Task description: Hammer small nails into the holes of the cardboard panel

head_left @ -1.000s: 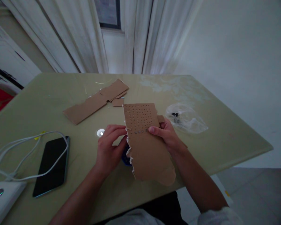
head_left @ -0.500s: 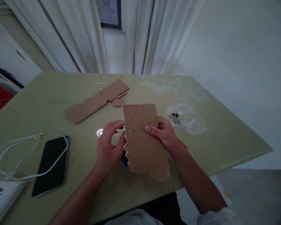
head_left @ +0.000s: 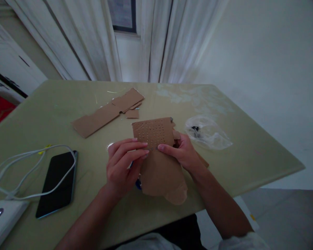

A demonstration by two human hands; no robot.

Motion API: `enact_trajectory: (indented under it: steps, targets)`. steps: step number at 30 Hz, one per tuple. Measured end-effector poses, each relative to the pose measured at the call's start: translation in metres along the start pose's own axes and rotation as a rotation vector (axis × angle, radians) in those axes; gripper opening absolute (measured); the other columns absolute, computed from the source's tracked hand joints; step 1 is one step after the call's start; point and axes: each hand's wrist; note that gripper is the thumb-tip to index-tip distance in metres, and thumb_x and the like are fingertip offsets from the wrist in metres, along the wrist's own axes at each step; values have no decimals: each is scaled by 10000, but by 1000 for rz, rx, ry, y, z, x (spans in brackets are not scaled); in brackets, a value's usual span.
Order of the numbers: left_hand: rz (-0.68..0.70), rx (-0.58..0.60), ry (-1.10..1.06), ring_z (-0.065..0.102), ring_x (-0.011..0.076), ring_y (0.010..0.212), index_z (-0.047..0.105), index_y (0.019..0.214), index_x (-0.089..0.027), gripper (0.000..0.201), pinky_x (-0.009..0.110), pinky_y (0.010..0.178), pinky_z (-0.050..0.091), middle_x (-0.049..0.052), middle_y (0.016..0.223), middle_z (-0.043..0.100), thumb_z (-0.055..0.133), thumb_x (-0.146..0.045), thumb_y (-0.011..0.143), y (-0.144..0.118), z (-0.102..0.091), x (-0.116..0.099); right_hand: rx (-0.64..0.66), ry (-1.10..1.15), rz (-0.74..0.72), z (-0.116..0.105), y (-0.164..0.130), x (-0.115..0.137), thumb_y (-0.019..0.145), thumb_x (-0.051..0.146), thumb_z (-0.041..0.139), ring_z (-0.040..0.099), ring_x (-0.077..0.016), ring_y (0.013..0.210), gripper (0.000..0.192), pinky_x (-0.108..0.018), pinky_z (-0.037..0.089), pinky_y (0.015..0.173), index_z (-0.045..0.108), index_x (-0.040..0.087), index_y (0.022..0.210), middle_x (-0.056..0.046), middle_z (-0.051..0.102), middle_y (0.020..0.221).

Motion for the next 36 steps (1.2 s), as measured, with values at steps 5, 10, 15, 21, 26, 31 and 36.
enact_trajectory:
  steps: [5, 10, 15, 21, 26, 31, 36]
  targets:
    - [8, -37, -119, 778, 243, 1149, 687, 1125, -267, 187, 472, 999, 616, 49, 1114, 850, 652, -90, 1075, -2, -2, 1, 29, 27, -9, 5, -6, 7, 763, 427, 1034, 834, -236, 887, 383, -379, 706, 790, 858, 250, 1054, -44, 888, 1032]
    - [55, 36, -175, 799, 225, 1128, 634, 1041, -289, 170, 482, 962, 621, 26, 1151, 854, 543, -202, 1155, -6, -7, -4, 13, 15, -21, 6, -8, 5, 735, 408, 1052, 836, -243, 889, 404, -377, 704, 786, 862, 245, 1052, -45, 888, 1028]
    - [-130, -176, -130, 800, 219, 993, 677, 1035, -286, 89, 448, 924, 641, 17, 1017, 828, 649, -242, 1107, -4, -10, 8, -7, 66, 4, 5, -3, 0, 774, 452, 1027, 852, -248, 918, 401, -398, 716, 833, 860, 249, 1078, -48, 899, 1070]
    - [-764, 196, 288, 782, 264, 876, 813, 1100, -225, 223, 394, 800, 603, 62, 977, 846, 696, -399, 1022, 10, -26, 54, -153, 155, -18, 1, 3, -1, 718, 463, 1056, 862, -255, 913, 466, -417, 729, 860, 860, 229, 1070, -68, 909, 1108]
    - [-835, 601, 589, 800, 371, 1076, 841, 1132, -195, 341, 478, 916, 600, 150, 1148, 863, 561, -369, 1044, 8, -30, 67, -165, 154, -31, -1, 6, -3, 736, 465, 1047, 867, -270, 934, 460, -438, 734, 874, 863, 230, 1086, -77, 909, 1133]
    - [-803, 682, 630, 794, 367, 1078, 839, 1125, -185, 365, 463, 894, 597, 168, 1171, 850, 520, -349, 1054, 4, -22, 70, -170, 141, -19, -1, 4, -2, 722, 468, 1053, 864, -268, 895, 449, -444, 736, 849, 863, 232, 1055, -73, 910, 1094]
    - [-793, 662, 633, 786, 370, 1058, 831, 1112, -171, 333, 465, 884, 583, 172, 1154, 843, 537, -311, 1045, 1, -20, 75, -154, 158, -13, -1, 3, -2, 728, 451, 1052, 863, -265, 903, 446, -451, 735, 864, 861, 224, 1061, -82, 908, 1115]
Point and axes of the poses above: each hand's wrist, its own y-axis towards the middle knuckle, its own z-axis out of the palm, x = y × z
